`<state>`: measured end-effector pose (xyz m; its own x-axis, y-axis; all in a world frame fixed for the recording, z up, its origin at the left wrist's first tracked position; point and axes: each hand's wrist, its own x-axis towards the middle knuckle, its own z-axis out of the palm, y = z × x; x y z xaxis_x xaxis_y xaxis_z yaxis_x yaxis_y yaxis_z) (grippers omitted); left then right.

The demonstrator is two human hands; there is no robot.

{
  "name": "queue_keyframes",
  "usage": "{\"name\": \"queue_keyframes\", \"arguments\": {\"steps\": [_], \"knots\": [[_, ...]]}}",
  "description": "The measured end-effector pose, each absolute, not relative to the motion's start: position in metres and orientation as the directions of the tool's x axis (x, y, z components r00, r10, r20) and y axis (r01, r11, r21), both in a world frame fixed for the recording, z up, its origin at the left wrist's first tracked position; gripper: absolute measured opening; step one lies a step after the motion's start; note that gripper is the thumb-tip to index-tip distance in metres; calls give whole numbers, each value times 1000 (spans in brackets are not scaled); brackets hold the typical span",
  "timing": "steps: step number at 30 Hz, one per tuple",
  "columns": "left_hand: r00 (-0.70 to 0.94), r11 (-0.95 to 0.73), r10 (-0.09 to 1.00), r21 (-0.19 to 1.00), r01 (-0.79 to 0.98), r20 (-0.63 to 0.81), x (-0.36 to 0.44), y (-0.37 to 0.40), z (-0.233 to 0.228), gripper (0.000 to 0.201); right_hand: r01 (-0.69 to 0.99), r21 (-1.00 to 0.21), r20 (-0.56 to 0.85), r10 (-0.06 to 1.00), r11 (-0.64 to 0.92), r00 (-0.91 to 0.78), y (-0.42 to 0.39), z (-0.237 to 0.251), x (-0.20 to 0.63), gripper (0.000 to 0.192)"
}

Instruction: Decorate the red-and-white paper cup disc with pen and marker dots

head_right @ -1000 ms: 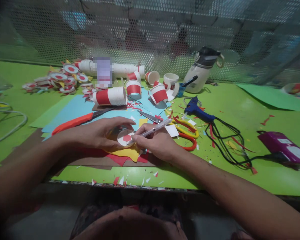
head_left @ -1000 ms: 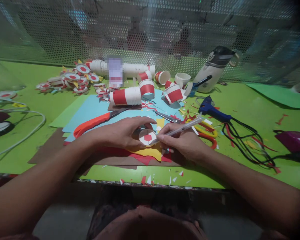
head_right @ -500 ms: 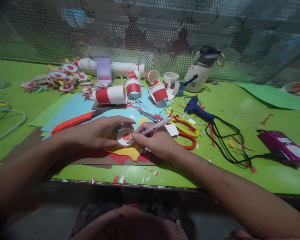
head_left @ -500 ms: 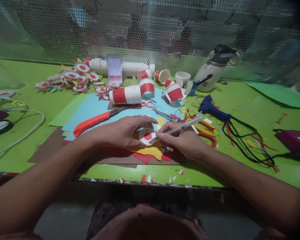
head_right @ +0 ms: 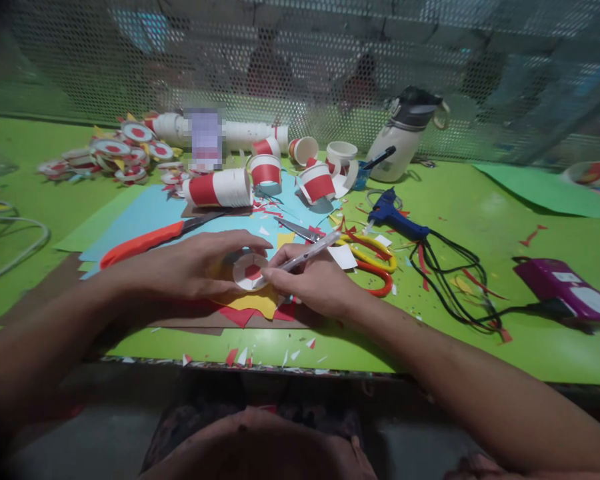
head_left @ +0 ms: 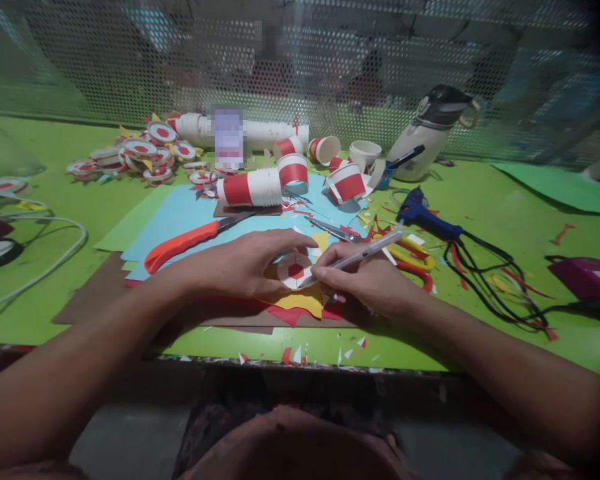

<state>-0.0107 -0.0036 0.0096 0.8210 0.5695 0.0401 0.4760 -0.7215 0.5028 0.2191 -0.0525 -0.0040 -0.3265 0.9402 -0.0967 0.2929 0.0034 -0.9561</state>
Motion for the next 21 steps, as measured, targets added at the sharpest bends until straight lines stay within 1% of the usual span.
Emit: {"name": "queue_keyframes", "arguments": {"steps": [6, 12, 18, 21], "knots": [[821, -720, 569, 509, 472, 44, -10, -6, 11, 54, 287, -958, -99, 939, 0, -330, -52, -4, 219, 14], [827, -731, 560, 500, 465, 50, -10, -5, 11, 54, 215, -977, -70, 945, 0, -318, -53, -8, 220, 18], [820, -727, 569, 500, 470, 56, -9, -6, 10, 54, 258, -966, -60, 952, 20, -300, -53, -9, 219, 16], [816, -725, 574, 500, 473, 61, -9, -7, 11, 53, 266, -964, -80, 945, 8, -318, -53, -8, 220, 15]]}}
